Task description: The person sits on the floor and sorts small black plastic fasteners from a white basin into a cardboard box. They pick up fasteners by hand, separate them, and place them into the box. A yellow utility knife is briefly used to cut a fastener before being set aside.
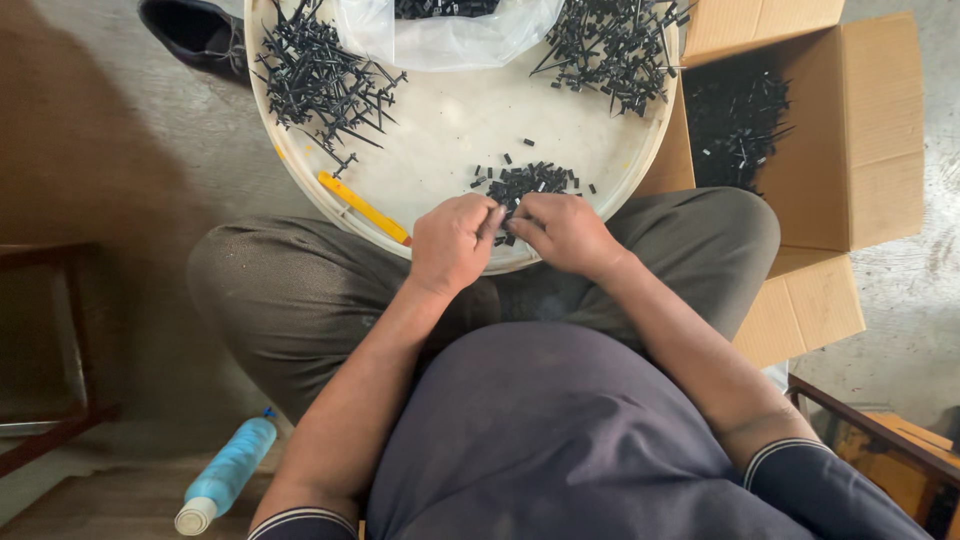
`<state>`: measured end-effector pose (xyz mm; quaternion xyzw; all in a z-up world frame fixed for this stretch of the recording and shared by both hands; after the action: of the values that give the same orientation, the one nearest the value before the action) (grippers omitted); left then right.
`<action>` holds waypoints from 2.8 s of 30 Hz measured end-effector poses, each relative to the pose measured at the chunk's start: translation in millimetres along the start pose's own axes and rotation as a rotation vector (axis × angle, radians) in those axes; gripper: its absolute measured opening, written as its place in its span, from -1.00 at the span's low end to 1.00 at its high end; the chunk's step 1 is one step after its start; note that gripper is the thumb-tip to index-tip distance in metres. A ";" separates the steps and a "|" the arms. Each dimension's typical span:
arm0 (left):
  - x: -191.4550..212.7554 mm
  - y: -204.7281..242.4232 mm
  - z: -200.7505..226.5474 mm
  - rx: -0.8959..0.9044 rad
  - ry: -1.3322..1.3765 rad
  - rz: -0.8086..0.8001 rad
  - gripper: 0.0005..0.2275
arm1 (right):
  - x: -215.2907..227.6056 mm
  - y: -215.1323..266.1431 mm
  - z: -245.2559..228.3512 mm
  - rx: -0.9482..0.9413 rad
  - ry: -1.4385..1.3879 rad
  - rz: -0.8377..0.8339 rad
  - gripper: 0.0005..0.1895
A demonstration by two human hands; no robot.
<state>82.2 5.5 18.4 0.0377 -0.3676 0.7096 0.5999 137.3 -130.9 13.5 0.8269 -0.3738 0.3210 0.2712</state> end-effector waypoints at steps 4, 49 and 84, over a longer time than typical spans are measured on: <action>-16.6 21.3 -49.7 0.467 0.306 0.077 -0.82 | 15.0 14.2 -26.2 0.206 0.151 0.239 -0.85; 25.8 -1.2 16.3 -0.074 -0.130 0.177 -0.80 | -5.0 -0.1 -4.5 -0.131 -0.116 0.019 -0.81; 113.6 -50.6 -158.3 0.250 -0.200 0.264 -0.34 | -26.5 -20.1 80.4 -0.464 -0.926 -0.241 -0.83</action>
<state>156.6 189.3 -16.4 0.1334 -0.3362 0.8148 0.4530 166.0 -163.0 -62.2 0.8373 -0.4179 -0.2023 0.2887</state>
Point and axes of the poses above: each hand's wrist, its own y-axis away from the middle knuckle, its own x-axis out of the back of the hand, z = x × y, the point moved 9 cm from there along -y, towards the middle knuckle, and after that the axes turned 15 degrees about -x, right-handed, at the moved point
